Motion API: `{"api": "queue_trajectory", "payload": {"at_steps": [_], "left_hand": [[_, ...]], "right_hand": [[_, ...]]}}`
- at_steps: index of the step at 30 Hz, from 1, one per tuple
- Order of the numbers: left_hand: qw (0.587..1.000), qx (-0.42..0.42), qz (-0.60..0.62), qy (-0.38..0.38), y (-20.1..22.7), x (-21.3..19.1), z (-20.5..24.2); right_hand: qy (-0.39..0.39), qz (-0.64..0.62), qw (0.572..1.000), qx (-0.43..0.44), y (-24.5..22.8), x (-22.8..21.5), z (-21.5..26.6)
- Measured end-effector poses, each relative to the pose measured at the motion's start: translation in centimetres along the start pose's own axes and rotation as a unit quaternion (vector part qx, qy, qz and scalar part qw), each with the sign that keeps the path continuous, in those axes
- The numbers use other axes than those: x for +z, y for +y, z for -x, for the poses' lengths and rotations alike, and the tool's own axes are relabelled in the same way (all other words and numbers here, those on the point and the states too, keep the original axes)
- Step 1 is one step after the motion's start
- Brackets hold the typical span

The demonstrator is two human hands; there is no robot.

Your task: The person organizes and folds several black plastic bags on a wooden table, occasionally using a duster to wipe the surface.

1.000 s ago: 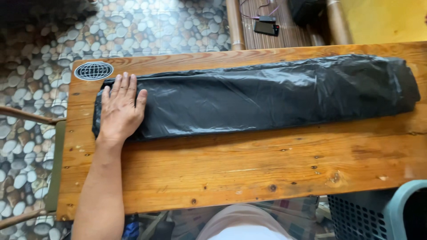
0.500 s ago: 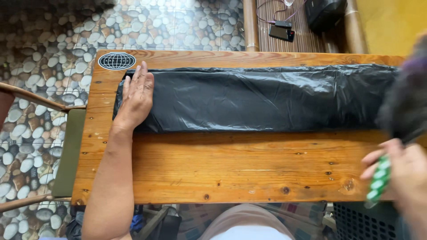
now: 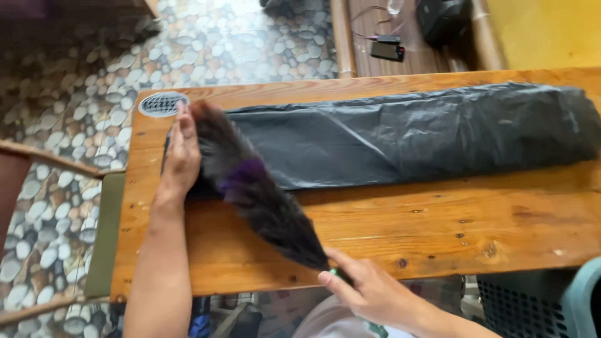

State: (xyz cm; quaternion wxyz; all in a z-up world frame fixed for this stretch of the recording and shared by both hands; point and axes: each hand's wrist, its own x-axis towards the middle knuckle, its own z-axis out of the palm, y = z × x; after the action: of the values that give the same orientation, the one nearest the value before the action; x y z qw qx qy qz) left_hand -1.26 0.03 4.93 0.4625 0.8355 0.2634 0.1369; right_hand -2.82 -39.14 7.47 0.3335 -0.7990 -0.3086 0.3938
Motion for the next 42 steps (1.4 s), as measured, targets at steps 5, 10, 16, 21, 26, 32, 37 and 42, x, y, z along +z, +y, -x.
{"api": "queue_trajectory", "payload": {"at_steps": [5, 10, 16, 21, 26, 32, 37, 42], "left_hand": [[0.981, 0.133, -0.142, 0.006, -5.0, 0.8, -1.5], [0.921, 0.224, -0.316, 0.041, -5.3, 1.8, -1.2], [0.852, 0.324, -0.406, 0.061, 4.4, 8.9, -0.2], [0.882, 0.369, -0.267, -0.122, 13.6, 21.3, 0.2], [0.874, 0.427, -0.229, -0.038, 16.3, 32.7, -2.2], [0.865, 0.432, -0.254, 0.014, 17.3, 35.9, -3.8], [0.877, 0.412, -0.248, -0.026, 16.1, 36.3, -4.4], [0.887, 0.415, -0.205, -0.007, 17.2, 35.5, -3.4]], "right_hand": [[0.185, -0.110, 0.959, 0.185, 7.4, -5.8, 3.8], [0.429, -0.196, 0.850, 0.234, 14.7, -11.1, 9.7], [0.512, -0.259, 0.812, 0.110, 16.7, -10.1, 10.9], [0.469, -0.298, 0.831, 0.022, 15.3, -9.1, 9.3], [0.431, -0.234, 0.868, 0.079, 14.6, -8.4, 12.4], [0.383, -0.117, 0.907, 0.133, 15.1, -7.9, 16.1], [0.344, -0.067, 0.937, -0.003, 15.6, -7.6, 16.8], [0.401, -0.497, 0.764, 0.096, 21.5, -8.7, 17.2]]}}
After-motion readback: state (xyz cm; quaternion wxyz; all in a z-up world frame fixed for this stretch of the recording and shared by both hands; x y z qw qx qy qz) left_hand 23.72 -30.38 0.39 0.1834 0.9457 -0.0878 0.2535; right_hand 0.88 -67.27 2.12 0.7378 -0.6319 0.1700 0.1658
